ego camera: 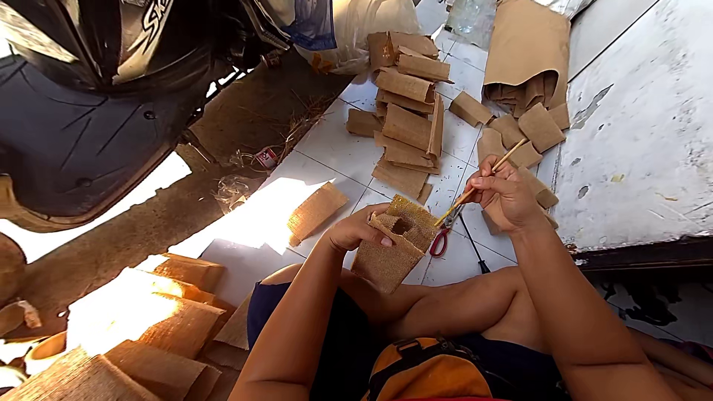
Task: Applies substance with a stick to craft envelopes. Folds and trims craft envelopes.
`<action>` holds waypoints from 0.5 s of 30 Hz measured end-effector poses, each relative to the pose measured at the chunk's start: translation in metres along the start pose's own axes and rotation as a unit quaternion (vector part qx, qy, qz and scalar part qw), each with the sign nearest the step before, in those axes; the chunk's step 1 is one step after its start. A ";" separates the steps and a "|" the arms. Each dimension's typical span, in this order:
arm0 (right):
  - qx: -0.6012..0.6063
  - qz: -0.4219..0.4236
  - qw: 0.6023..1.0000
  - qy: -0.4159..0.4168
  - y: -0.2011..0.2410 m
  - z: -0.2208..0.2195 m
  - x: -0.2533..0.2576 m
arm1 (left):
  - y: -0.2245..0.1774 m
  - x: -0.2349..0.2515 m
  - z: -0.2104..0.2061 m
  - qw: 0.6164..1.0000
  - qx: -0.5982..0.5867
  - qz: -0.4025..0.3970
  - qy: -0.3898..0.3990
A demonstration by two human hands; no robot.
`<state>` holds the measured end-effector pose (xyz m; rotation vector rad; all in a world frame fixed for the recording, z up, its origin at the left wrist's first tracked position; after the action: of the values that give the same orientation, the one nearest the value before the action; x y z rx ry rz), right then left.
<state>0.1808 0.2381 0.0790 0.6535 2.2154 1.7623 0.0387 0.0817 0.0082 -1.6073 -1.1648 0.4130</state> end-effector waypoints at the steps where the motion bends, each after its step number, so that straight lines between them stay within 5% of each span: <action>1: 0.018 0.011 1.000 -0.003 0.001 0.003 -0.001 | 0.000 0.001 -0.001 1.000 -0.006 -0.001 0.006; 15: 0.060 -0.026 0.997 0.028 -0.014 -0.005 0.004 | -0.003 0.015 -0.011 0.998 -0.013 -0.039 0.048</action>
<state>0.1718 0.2332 0.0673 0.5714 2.3692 1.6518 0.0525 0.0880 0.0194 -1.5823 -1.1600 0.2686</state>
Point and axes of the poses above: each hand's wrist, its own x-axis towards the middle knuckle, its own z-axis out of the back of the hand, y = z × x, the point moved 9 cm from there along x, towards the middle knuckle, and after that the axes turned 13 degrees about y, right-handed, at the moved point
